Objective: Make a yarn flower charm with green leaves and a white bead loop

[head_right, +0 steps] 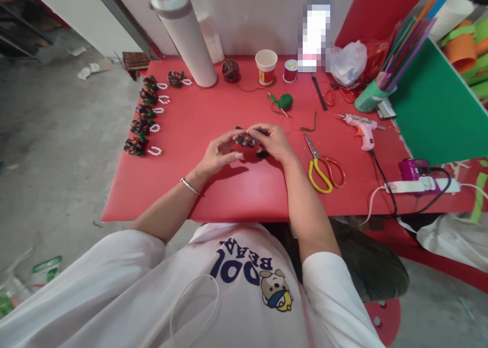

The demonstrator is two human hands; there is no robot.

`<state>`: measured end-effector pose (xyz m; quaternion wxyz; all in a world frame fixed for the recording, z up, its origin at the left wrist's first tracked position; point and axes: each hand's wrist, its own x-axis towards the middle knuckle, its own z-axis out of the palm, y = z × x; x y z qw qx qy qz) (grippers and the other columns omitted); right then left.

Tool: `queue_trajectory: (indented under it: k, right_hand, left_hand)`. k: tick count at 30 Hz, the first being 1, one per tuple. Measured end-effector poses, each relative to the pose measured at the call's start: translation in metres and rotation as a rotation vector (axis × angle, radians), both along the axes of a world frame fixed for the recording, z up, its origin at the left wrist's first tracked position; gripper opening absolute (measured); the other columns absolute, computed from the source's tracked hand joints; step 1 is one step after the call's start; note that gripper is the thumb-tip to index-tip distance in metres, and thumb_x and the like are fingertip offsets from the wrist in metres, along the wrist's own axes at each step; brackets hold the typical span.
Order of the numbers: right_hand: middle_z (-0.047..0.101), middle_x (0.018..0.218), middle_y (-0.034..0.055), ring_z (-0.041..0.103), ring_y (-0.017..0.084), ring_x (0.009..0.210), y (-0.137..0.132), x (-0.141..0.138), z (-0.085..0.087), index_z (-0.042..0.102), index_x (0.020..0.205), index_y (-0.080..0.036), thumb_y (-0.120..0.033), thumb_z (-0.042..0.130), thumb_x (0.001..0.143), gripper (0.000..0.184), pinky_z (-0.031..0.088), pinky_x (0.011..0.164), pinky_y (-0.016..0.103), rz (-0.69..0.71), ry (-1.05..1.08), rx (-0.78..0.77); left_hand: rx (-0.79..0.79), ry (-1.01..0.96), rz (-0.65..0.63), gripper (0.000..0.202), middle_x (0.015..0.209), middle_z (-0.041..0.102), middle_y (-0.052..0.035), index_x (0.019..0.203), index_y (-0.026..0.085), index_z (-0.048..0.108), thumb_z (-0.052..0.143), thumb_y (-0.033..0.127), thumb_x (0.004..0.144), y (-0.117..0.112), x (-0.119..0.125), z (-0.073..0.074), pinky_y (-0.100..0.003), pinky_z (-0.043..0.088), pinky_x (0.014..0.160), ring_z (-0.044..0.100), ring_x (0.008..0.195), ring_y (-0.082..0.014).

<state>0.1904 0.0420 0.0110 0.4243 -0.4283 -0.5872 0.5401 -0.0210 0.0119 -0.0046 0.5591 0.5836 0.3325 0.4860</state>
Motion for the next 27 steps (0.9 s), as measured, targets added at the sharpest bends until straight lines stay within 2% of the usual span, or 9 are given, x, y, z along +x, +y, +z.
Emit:
queue_trajectory:
  k: [4, 7, 13, 17, 22, 27]
  right_hand:
    - [0.076, 0.085, 0.0020, 0.056, 0.010, 0.052, 0.000, -0.006, -0.003, 0.078, 0.093, -0.021, -0.065, 0.085, 0.080, 0.047, 0.046, 0.046, 0.025, -0.017, 0.065, -0.089]
    - [0.072, 0.072, 0.0000, 0.058, 0.011, 0.052, -0.001, -0.010, -0.003, 0.077, 0.092, -0.021, -0.068, 0.087, 0.077, 0.050, 0.047, 0.046, 0.024, 0.001, 0.128, -0.114]
    - [0.073, 0.077, 0.0017, 0.064, 0.014, 0.059, -0.005, -0.008, 0.000, 0.080, 0.092, -0.021, -0.076, 0.086, 0.077, 0.058, 0.051, 0.048, 0.024, 0.039, 0.238, -0.145]
    - [0.077, 0.087, 0.0021, 0.068, 0.015, 0.067, -0.007, -0.007, 0.004, 0.082, 0.105, -0.022, -0.069, 0.094, 0.069, 0.061, 0.055, 0.053, 0.025, 0.087, 0.207, -0.119]
    - [0.076, 0.081, 0.0013, 0.062, 0.012, 0.061, -0.009, -0.011, 0.005, 0.082, 0.103, -0.020, -0.064, 0.092, 0.074, 0.054, 0.050, 0.052, 0.024, 0.054, 0.148, -0.112]
    - [0.070, 0.072, -0.0008, 0.059, 0.011, 0.058, -0.008, -0.010, 0.002, 0.081, 0.099, -0.020, -0.063, 0.089, 0.077, 0.049, 0.042, 0.048, 0.022, 0.075, 0.170, -0.109]
  left_hand:
    - [-0.154, -0.047, 0.083, 0.057, 0.105, 0.082, -0.0101, 0.107, 0.017, 0.081, 0.102, 0.052, 0.067, -0.006, 0.010, 0.000, -0.030, 0.067, 0.067, 0.079, 0.087, -0.0229]
    - [-0.269, -0.107, 0.050, 0.058, 0.098, 0.083, -0.0091, 0.110, 0.015, 0.080, 0.101, 0.052, 0.069, -0.008, 0.013, 0.002, -0.027, 0.063, 0.058, 0.076, 0.072, -0.0184]
    - [-0.359, -0.212, 0.000, 0.055, 0.099, 0.084, -0.0087, 0.112, 0.016, 0.079, 0.098, 0.050, 0.073, -0.007, 0.012, 0.003, -0.022, 0.060, 0.055, 0.076, 0.071, -0.0153]
    - [-0.368, -0.216, 0.024, 0.054, 0.093, 0.083, -0.0056, 0.108, 0.016, 0.078, 0.099, 0.050, 0.072, -0.006, 0.013, 0.000, -0.022, 0.060, 0.055, 0.074, 0.065, -0.0130]
    - [-0.397, -0.197, 0.034, 0.058, 0.089, 0.082, -0.0053, 0.105, 0.014, 0.075, 0.104, 0.041, 0.063, -0.006, 0.016, -0.004, -0.024, 0.062, 0.055, 0.077, 0.068, -0.0171]
    - [-0.397, -0.214, 0.047, 0.055, 0.088, 0.081, -0.0055, 0.102, 0.015, 0.074, 0.103, 0.041, 0.063, -0.006, 0.017, -0.007, -0.021, 0.059, 0.051, 0.079, 0.073, -0.0187]
